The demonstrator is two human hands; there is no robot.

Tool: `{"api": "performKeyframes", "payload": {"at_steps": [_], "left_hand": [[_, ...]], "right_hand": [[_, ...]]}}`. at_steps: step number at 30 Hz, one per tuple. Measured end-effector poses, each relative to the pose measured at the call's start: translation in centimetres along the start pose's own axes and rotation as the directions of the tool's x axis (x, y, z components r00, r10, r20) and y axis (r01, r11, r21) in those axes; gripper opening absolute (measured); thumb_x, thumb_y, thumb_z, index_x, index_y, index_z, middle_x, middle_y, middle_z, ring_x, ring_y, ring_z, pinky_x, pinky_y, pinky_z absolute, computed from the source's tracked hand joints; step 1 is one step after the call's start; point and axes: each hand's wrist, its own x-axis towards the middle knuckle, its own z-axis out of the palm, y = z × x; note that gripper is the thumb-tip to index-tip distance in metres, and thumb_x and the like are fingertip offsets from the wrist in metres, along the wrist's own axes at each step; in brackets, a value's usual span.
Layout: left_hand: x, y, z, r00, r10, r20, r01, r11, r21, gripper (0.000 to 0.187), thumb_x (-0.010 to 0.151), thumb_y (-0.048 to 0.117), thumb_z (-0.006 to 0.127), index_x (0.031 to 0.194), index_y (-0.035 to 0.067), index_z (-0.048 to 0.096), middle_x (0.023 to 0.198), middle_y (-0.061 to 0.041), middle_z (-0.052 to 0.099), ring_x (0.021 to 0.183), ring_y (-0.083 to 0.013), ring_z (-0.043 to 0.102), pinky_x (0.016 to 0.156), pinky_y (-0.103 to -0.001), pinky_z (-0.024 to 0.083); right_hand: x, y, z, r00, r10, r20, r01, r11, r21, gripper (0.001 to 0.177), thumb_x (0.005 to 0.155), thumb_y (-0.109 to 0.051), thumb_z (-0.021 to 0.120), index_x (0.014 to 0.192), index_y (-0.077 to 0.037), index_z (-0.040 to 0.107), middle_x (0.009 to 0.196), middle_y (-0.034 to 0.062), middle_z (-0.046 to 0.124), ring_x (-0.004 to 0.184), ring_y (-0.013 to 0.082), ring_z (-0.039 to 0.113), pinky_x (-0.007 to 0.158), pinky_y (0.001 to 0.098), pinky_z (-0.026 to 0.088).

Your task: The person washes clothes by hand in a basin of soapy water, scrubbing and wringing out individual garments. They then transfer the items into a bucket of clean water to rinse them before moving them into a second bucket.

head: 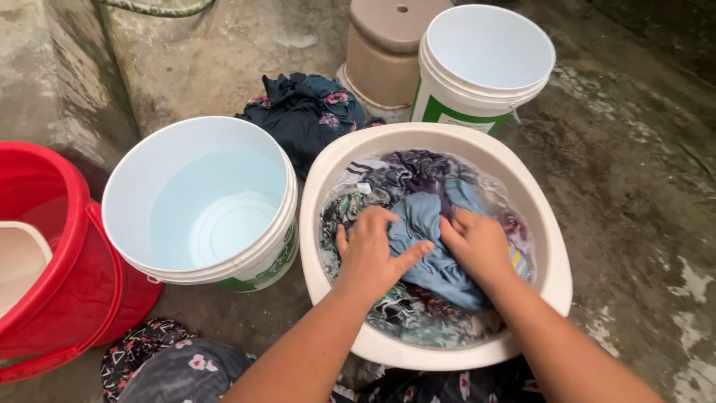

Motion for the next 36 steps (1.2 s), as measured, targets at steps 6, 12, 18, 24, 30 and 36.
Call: {"api": "performKeyframes", "payload": {"at_steps": [6, 12, 18, 24, 30, 36], "left_hand": [[0.6, 1.7, 0.6, 0.78, 0.62, -0.086, -0.62, 0.784, 0.03, 0.118, 0.062, 0.071, 0.081, 0.156, 0.011, 0.045, 0.149, -0.024, 0.046, 0.133, -0.0432, 0.044, 0.108, -0.061, 0.028], [1.1, 4.1, -1.0, 0.961, 0.219, 0.169, -0.251, 0.946, 0.206, 0.085, 0.068, 0.078, 0.073, 0.122, 0.013, 0.068, 0.129, -0.008, 0.063, 0.13, -0.0314, 0.055, 0.115, -0.05, 0.042], [3.2, 3.5, 0.6, 0.982, 0.177, 0.073, -0.191, 0.916, 0.352, 0.133, 0.048, 0.085, 0.082, 0.153, 0.016, 0.038, 0.168, -0.028, 0.012, 0.153, -0.0512, -0.004, 0.108, -0.08, -0.005], [8.8, 3.4, 0.0, 0.932, -0.091, 0.352, -0.042, 0.935, 0.352, 0.149, 0.043, 0.088, 0.076, 0.163, 0.026, 0.014, 0.169, -0.016, -0.001, 0.154, -0.0465, 0.0, 0.11, -0.079, -0.015], [11.5, -2.4, 4.7, 0.96, -0.001, 0.28, -0.029, 0.994, 0.102, 0.13, 0.051, 0.095, 0.069, 0.153, 0.017, 0.052, 0.153, -0.023, 0.054, 0.142, -0.0387, 0.051, 0.12, -0.055, 0.03], [8.0, -0.4, 2.3, 0.934, 0.345, -0.095, -0.315, 0.918, 0.242, 0.085, 0.062, 0.079, 0.076, 0.116, 0.014, 0.072, 0.155, -0.023, 0.047, 0.146, -0.0424, 0.028, 0.113, -0.07, -0.005]], "right_hand": [[-5.4, 3.5, -1.0, 0.974, 0.051, -0.219, 0.033, 0.93, 0.366, 0.048, 0.087, -0.012, 0.077, 0.066, -0.007, 0.033, 0.063, 0.0054, 0.038, 0.062, 0.0085, 0.038, 0.053, 0.035, 0.034], [-1.0, 0.6, -0.2, 0.884, -0.219, -0.412, 0.197, 0.976, -0.096, 0.041, 0.083, -0.022, 0.079, 0.121, -0.009, 0.069, 0.129, 0.0259, 0.06, 0.124, 0.0401, 0.057, 0.107, 0.0445, 0.045], [6.1, 5.6, 4.6, 0.871, -0.022, 0.491, 0.082, 0.991, -0.102, 0.058, 0.1, -0.044, 0.043, 0.155, -0.023, 0.043, 0.165, 0.0178, 0.021, 0.151, 0.0379, 0.021, 0.12, 0.0465, 0.021], [11.7, 17.3, 14.3, 0.568, 0.141, 0.811, 0.304, 0.88, -0.366, 0.057, 0.106, -0.044, 0.034, 0.14, -0.013, 0.068, 0.145, 0.0208, 0.066, 0.134, 0.0385, 0.063, 0.116, 0.0458, 0.045], [12.6, 12.5, 11.6, 0.764, 0.399, 0.507, -0.154, 0.876, -0.458, 0.081, 0.094, -0.043, 0.061, 0.16, -0.011, 0.028, 0.138, 0.0289, 0.055, 0.126, 0.0438, 0.054, 0.107, 0.0501, 0.04], [8.3, 9.0, 8.4, 0.989, -0.138, 0.045, 0.143, 0.881, -0.451, 0.023, 0.081, -0.012, 0.069, 0.104, -0.012, 0.069, 0.114, 0.0147, 0.07, 0.108, 0.0409, 0.063, 0.085, 0.0533, 0.049]]}}
